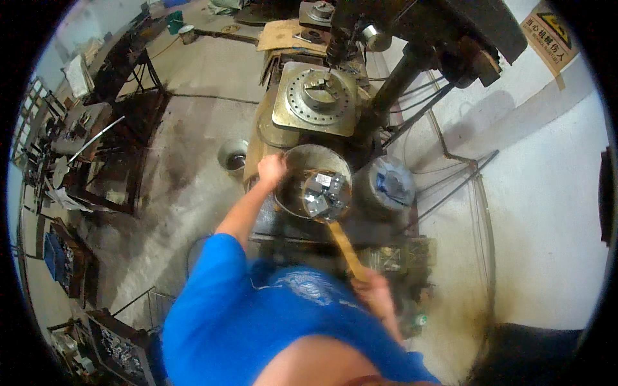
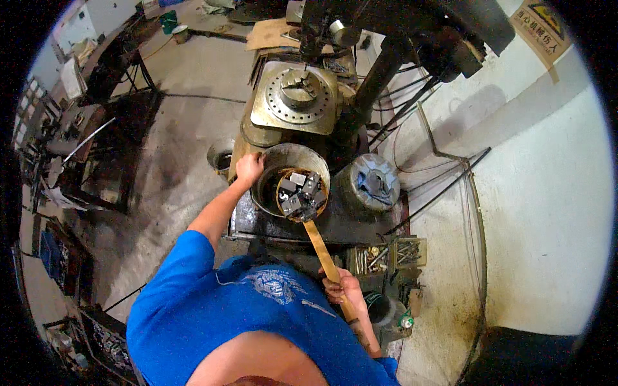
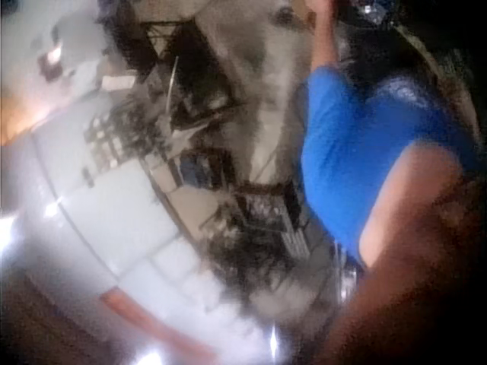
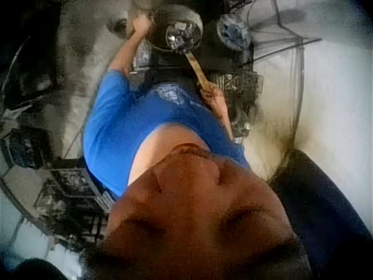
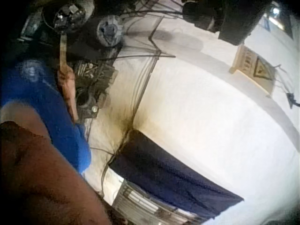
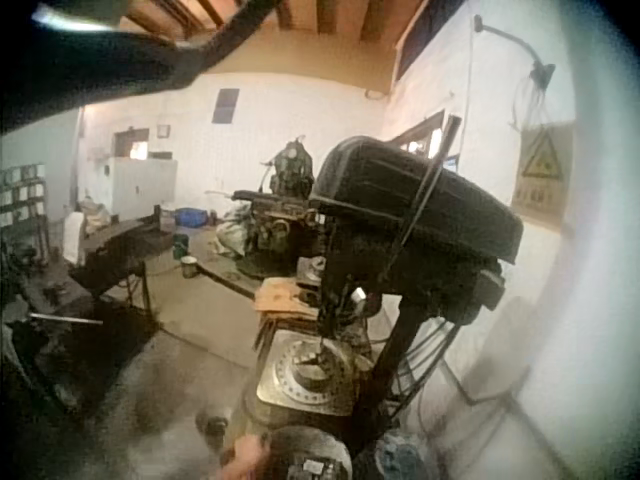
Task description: The person repeatedly picks up small metal parts from a workbench and washes them in a bucket of liquid using a yellow mesh strainer. They then transfer the washed parts into a blue bin. The process is repeated multiple times throughout the clip.
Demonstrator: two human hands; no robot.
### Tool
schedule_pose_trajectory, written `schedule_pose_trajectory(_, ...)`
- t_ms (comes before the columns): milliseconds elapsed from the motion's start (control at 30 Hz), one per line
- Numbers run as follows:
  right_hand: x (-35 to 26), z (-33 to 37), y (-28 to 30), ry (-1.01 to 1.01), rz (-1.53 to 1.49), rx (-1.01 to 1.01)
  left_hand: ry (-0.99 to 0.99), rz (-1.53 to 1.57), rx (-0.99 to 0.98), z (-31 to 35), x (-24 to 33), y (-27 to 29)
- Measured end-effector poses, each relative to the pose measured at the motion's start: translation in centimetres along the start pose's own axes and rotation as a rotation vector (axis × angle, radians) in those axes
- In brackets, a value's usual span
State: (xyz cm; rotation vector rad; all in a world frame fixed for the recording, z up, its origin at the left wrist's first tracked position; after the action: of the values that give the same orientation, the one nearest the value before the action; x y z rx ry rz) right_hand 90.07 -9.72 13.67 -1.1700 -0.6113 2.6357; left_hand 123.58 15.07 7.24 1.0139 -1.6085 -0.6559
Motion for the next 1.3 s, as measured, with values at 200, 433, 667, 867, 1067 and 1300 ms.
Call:
schedule_pose_trajectory(200,-0.9,-0.1,-3.5,-0.07,-0.312,-0.334,0.053,0.094,-0.045,0.0,0.7,1.0)
schedule_pose_trajectory(433,-3.0,0.0,-4.8,-0.155,-0.196,-0.155,0.166,0.267,-0.142,0.3,-0.2,1.4)
schedule_pose_trajectory(667,-4.1,-0.5,-7.8,-0.246,-0.546,-0.274,0.118,0.489,-0.298,0.2,-2.0,2.3)
schedule_pose_trajectory(867,-5.0,-0.3,-9.6,-0.243,-0.609,-0.249,0.188,1.068,-0.574,8.5,-0.4,5.3)
schedule_pose_trajectory(1067,-6.0,-0.1,-11.1,-0.223,-0.581,-0.337,0.187,1.689,-1.419,21.8,13.9,5.0)
schedule_pose_trajectory(1300,-6.4,0.1,-13.6,-0.118,-0.53,-0.315,0.468,2.149,-1.618,20.5,21.1,5.5)
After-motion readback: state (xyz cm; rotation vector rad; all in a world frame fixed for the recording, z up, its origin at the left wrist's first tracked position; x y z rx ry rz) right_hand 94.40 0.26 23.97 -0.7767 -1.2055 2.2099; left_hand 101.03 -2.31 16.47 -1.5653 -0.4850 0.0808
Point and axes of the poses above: each hand's wrist, its own z-axis away from the middle knuckle, its own y-axis out of the back of the hand, x = y × z, the point moved 10 cm from there along -z, towards the middle knuckle, and after that the axes turned 1 degree about -x, right-handed, at the moved point
